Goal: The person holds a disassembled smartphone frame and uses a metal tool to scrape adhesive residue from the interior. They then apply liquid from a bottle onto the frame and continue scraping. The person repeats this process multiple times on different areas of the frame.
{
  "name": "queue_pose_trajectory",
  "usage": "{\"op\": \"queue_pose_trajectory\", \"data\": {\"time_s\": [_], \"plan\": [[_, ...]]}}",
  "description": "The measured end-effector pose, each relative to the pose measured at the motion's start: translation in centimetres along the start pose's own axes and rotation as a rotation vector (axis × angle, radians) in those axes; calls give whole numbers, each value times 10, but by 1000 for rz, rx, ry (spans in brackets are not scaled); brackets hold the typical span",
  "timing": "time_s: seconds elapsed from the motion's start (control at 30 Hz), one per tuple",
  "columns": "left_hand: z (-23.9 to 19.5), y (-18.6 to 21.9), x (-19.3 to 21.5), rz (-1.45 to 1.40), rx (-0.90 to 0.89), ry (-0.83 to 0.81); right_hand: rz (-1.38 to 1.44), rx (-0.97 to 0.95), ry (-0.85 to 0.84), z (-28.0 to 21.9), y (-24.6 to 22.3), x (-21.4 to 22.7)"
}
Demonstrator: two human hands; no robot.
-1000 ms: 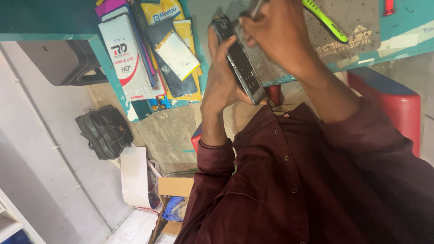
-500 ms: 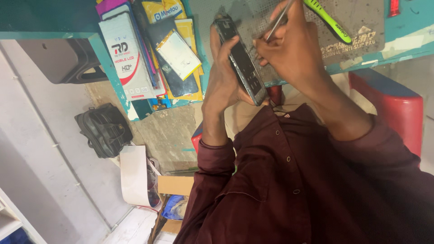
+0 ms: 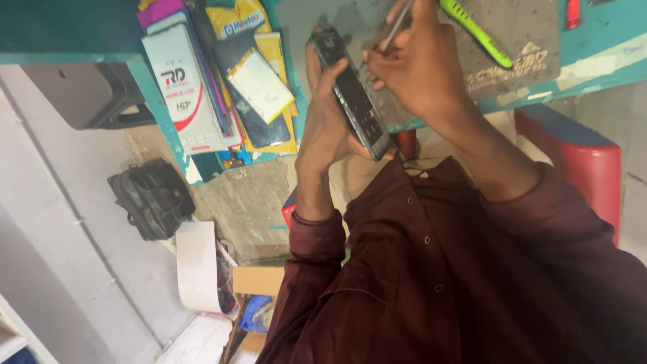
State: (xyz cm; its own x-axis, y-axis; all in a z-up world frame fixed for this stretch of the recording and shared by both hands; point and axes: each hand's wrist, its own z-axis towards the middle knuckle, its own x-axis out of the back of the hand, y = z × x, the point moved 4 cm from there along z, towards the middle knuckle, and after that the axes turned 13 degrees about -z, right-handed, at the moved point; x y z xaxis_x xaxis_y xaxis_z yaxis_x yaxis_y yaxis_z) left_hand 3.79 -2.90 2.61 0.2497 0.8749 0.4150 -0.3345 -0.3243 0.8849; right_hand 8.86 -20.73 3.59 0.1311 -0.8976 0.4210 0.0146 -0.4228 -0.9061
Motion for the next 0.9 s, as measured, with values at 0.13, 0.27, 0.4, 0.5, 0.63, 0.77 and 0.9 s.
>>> {"op": "queue_pose_trajectory", "data": {"time_s": [0.13, 0.27, 0.4, 0.5, 0.63, 0.77, 0.9], "plan": [[1, 3, 1, 28, -12, 10, 44, 1, 1, 13, 4, -5], [-6, -14, -3, -266, 265, -68, 86, -17, -3, -1, -1, -1], [-5, -10, 2, -6, 84, -45, 111, 63, 3, 18, -18, -2], [-4, -6, 3, -17, 13, -29, -18, 61, 12, 32, -25, -2], [-1, -5, 4, 50, 34, 21, 68, -85, -13, 11, -23, 0], [-1, -4, 6, -11, 40, 16, 156, -96, 14, 19, -28, -2], [0, -3, 8, 67, 10, 7, 111, -45, 27, 39, -49, 1]]}}
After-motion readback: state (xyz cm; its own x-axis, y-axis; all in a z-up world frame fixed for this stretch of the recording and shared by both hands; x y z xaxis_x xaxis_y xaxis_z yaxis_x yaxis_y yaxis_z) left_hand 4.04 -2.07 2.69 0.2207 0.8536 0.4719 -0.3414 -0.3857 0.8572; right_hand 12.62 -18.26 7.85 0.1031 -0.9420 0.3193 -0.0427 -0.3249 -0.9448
